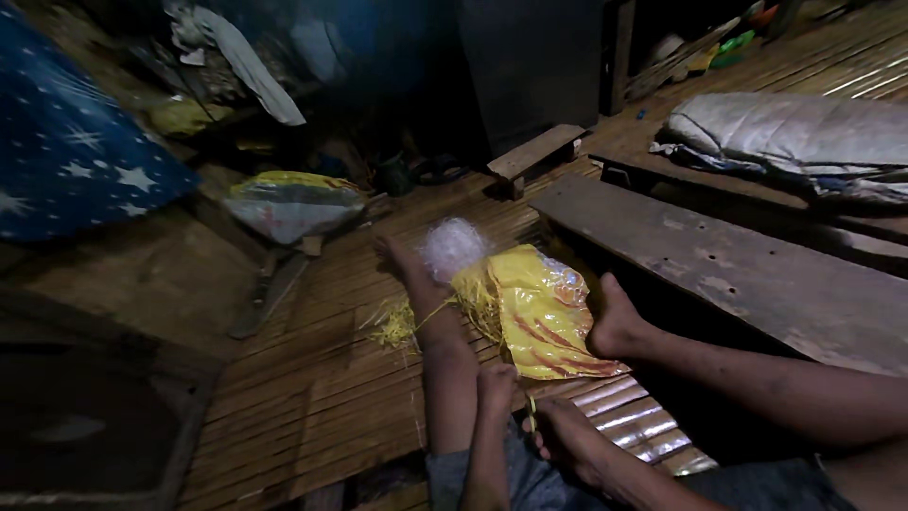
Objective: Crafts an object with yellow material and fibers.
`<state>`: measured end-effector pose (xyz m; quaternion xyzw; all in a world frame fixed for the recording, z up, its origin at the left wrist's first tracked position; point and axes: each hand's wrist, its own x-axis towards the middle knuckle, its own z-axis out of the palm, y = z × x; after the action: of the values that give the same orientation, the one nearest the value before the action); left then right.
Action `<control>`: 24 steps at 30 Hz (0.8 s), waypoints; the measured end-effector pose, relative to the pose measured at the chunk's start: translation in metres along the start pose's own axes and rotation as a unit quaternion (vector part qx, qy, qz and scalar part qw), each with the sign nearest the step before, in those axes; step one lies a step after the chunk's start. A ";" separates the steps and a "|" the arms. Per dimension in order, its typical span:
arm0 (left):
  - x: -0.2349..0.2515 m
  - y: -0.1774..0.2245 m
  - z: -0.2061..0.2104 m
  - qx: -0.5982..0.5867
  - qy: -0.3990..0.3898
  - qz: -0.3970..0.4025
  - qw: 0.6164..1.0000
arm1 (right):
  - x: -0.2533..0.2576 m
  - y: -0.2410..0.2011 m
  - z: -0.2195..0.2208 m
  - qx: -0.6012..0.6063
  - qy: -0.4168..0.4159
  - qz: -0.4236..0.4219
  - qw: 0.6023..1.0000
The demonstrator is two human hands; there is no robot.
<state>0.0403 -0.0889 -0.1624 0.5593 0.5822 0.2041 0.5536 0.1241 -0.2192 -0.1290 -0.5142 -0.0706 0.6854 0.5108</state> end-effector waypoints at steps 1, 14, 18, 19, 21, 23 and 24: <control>0.001 0.000 0.000 0.003 -0.003 0.002 1.000 | 0.001 0.000 -0.001 0.006 0.002 -0.002 1.000; 0.000 -0.001 -0.002 0.017 -0.018 0.005 1.000 | 0.009 0.001 -0.007 0.004 -0.009 -0.021 1.000; -0.001 -0.001 -0.002 0.033 -0.020 0.001 0.999 | 0.010 0.001 -0.007 0.002 -0.007 -0.027 1.000; -0.001 -0.001 -0.001 0.039 -0.022 -0.001 0.999 | 0.010 0.001 -0.008 0.001 -0.007 -0.028 1.000; -0.001 0.000 -0.001 0.049 -0.026 -0.006 0.998 | 0.011 0.001 -0.009 -0.003 -0.007 -0.030 1.000; -0.001 0.000 0.000 0.064 -0.033 -0.004 0.997 | 0.011 0.002 -0.009 -0.005 -0.007 -0.032 0.999; -0.002 0.000 -0.001 0.073 -0.040 -0.002 0.997 | 0.012 0.002 -0.009 -0.008 -0.007 -0.033 0.999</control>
<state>0.0395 -0.0901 -0.1614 0.6049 0.5744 0.1374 0.5341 0.1308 -0.2151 -0.1419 -0.5109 -0.0962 0.6709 0.5287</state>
